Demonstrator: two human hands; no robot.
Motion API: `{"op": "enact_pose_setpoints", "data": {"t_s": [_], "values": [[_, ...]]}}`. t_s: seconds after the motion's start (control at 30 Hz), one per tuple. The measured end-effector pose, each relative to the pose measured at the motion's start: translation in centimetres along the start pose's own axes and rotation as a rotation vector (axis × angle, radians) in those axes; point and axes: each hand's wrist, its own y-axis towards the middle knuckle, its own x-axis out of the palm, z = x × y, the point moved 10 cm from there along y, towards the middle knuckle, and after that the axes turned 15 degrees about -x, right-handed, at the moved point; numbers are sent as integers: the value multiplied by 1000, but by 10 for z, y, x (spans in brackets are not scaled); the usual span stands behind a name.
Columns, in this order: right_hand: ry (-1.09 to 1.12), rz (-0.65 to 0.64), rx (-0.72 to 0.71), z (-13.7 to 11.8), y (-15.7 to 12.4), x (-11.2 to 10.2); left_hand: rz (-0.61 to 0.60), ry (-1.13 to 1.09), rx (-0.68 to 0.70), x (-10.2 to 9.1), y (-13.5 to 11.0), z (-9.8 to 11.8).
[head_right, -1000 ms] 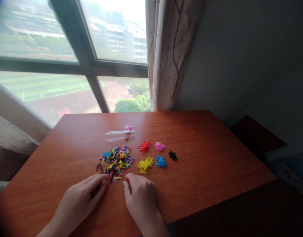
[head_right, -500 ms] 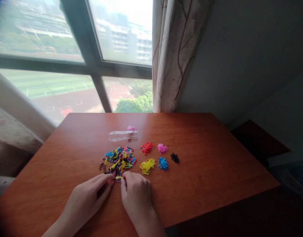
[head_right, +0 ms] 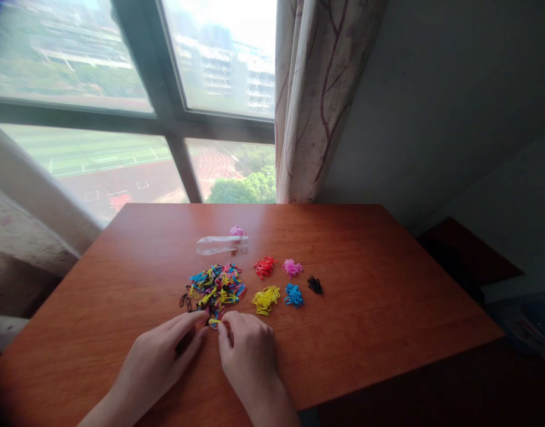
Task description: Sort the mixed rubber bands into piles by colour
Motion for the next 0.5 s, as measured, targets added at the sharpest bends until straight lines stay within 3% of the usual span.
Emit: {"op": "enact_pose_setpoints", "data": {"t_s": [0.23, 0.5], "values": [[122, 52, 71, 11, -8, -5, 14, -14, 40, -2, -1, 6], [67, -14, -58, -3, -10, 0, 44, -118, 152, -9, -4, 19]]}}
